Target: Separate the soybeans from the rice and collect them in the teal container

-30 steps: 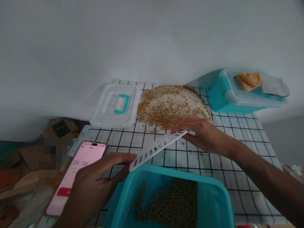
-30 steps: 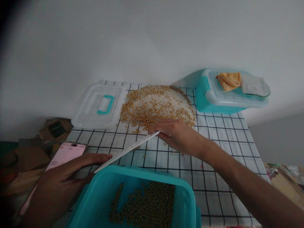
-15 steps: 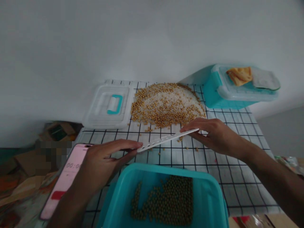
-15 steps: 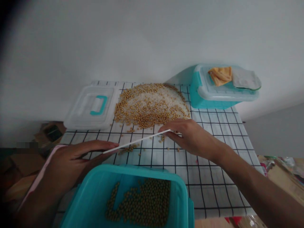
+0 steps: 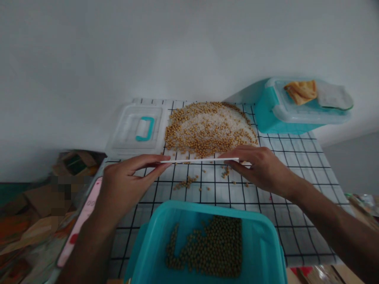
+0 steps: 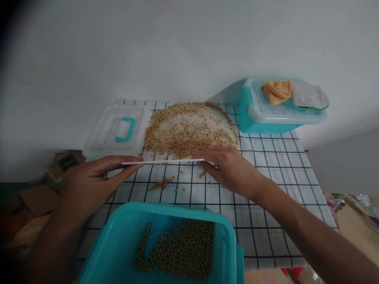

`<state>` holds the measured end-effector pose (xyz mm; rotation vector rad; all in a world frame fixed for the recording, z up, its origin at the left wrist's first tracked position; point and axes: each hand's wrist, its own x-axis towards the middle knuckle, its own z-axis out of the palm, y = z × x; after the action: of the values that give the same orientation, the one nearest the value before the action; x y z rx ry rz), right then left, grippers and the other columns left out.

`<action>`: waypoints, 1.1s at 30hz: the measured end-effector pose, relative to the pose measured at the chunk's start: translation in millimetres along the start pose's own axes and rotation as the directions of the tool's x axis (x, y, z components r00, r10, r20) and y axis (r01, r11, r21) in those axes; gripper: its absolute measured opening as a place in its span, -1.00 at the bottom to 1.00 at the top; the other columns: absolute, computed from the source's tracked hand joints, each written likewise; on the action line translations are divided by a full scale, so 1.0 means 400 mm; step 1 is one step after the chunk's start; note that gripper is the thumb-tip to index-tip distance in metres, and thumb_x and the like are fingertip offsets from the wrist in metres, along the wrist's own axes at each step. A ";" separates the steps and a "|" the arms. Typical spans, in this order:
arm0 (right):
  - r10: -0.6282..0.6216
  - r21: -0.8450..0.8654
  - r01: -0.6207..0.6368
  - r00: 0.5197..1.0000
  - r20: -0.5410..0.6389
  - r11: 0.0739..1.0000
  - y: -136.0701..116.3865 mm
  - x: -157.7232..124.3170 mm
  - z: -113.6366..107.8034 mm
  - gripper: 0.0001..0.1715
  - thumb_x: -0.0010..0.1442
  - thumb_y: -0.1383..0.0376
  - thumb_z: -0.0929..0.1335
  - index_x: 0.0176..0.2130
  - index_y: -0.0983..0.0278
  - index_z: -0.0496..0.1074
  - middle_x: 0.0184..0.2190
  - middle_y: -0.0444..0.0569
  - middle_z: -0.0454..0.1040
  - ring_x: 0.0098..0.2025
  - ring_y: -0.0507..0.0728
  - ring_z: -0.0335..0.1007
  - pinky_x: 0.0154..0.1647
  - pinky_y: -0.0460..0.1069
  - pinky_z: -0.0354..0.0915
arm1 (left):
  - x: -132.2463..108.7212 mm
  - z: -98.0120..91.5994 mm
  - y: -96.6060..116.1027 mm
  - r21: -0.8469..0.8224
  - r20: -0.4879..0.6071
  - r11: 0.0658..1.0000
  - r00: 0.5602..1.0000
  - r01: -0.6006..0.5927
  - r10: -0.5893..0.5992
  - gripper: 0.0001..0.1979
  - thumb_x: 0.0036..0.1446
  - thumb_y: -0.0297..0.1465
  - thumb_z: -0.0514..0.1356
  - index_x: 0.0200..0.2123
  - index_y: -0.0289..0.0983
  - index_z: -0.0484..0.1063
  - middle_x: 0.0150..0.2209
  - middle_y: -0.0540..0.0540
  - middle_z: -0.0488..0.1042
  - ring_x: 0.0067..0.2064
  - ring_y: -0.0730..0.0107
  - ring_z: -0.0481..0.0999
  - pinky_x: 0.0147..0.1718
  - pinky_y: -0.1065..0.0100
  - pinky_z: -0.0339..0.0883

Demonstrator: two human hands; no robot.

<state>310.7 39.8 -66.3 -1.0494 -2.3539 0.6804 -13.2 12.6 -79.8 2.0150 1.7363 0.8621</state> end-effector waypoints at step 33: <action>-0.029 -0.016 0.029 1.000 -0.009 0.999 -0.064 -0.021 -0.007 -0.62 0.31 0.42 0.33 0.08 0.17 0.48 -0.03 -0.04 0.58 -0.02 0.10 0.51 0.01 0.02 0.44 | -0.079 -0.059 0.018 0.188 -0.034 0.982 0.999 -0.029 0.036 -0.78 0.22 -0.21 0.24 -0.05 0.08 0.50 -0.11 0.19 0.61 -0.14 0.35 0.62 -0.10 0.33 0.43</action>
<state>303.8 19.2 -50.4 -1.0212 -2.3659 0.6463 -25.2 -22.7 -64.4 2.1646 1.8724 0.7760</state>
